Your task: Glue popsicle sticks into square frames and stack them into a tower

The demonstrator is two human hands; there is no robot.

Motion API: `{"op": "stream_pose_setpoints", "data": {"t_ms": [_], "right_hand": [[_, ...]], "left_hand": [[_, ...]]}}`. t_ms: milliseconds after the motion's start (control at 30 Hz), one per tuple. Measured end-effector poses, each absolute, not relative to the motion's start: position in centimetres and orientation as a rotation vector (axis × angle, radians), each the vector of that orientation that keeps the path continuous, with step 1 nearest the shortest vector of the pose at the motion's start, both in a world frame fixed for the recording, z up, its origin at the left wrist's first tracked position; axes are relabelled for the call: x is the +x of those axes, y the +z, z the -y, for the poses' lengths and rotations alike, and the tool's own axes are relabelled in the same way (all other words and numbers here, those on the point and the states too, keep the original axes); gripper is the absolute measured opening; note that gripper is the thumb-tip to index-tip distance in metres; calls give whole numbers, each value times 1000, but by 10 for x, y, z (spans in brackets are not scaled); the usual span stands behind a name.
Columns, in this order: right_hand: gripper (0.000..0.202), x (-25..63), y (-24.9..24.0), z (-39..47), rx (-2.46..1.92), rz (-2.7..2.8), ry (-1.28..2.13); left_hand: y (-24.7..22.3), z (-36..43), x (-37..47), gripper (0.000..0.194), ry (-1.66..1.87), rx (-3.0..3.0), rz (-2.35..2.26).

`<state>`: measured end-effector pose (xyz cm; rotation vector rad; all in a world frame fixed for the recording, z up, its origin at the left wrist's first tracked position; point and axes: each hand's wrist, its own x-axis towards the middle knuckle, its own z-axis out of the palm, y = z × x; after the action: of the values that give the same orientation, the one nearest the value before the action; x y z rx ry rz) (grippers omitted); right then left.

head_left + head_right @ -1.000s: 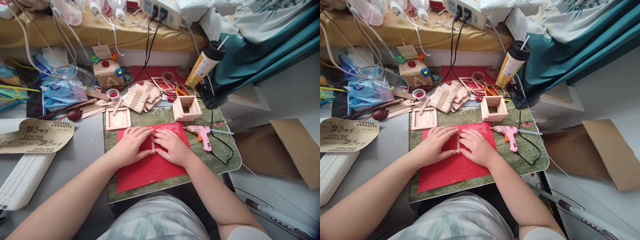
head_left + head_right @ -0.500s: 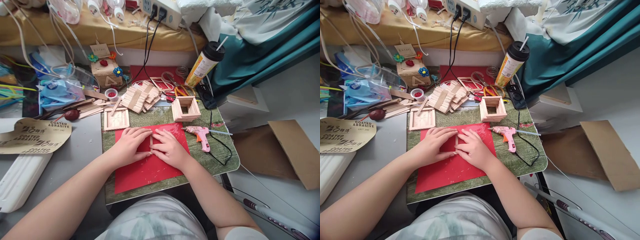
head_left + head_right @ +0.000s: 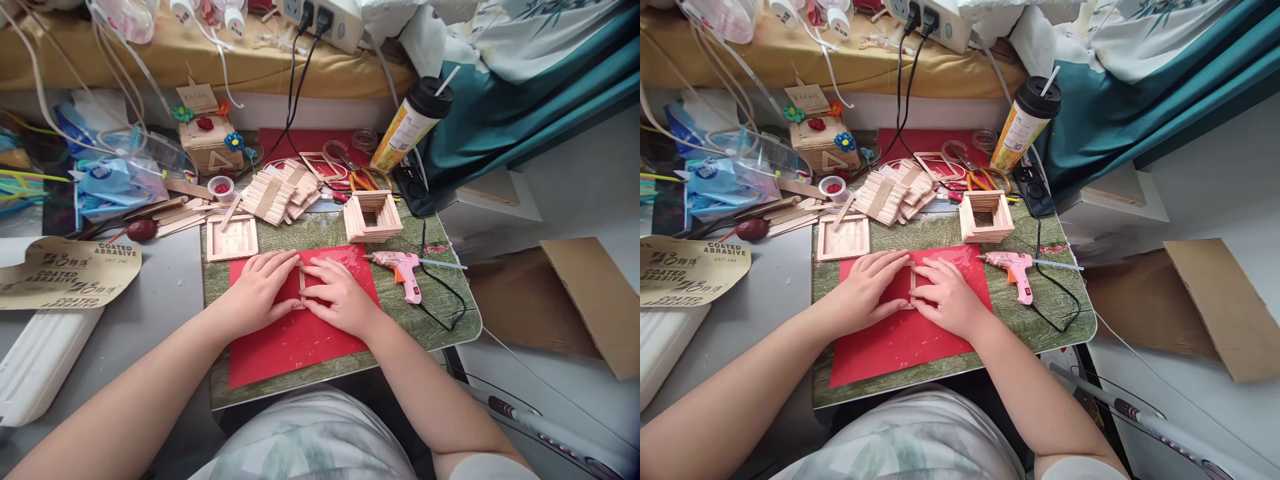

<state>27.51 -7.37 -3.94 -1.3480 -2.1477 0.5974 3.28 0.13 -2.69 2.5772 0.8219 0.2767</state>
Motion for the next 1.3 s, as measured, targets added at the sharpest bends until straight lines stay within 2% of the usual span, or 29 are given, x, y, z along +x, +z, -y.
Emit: {"op": "stream_pose_setpoints", "data": {"t_ms": [400,833,1300], "right_hand": [[20,274,-41,79,-1317,2234,458],[29,270,-36,83,-1321,2377,317],[32,271,-39,82,-1287,2366,340]], "left_hand": [[-42,3,31,84,189,2734,-858],[-44,2,29,81,201,2739,-870],[-41,1,31,79,156,2747,-859]]}}
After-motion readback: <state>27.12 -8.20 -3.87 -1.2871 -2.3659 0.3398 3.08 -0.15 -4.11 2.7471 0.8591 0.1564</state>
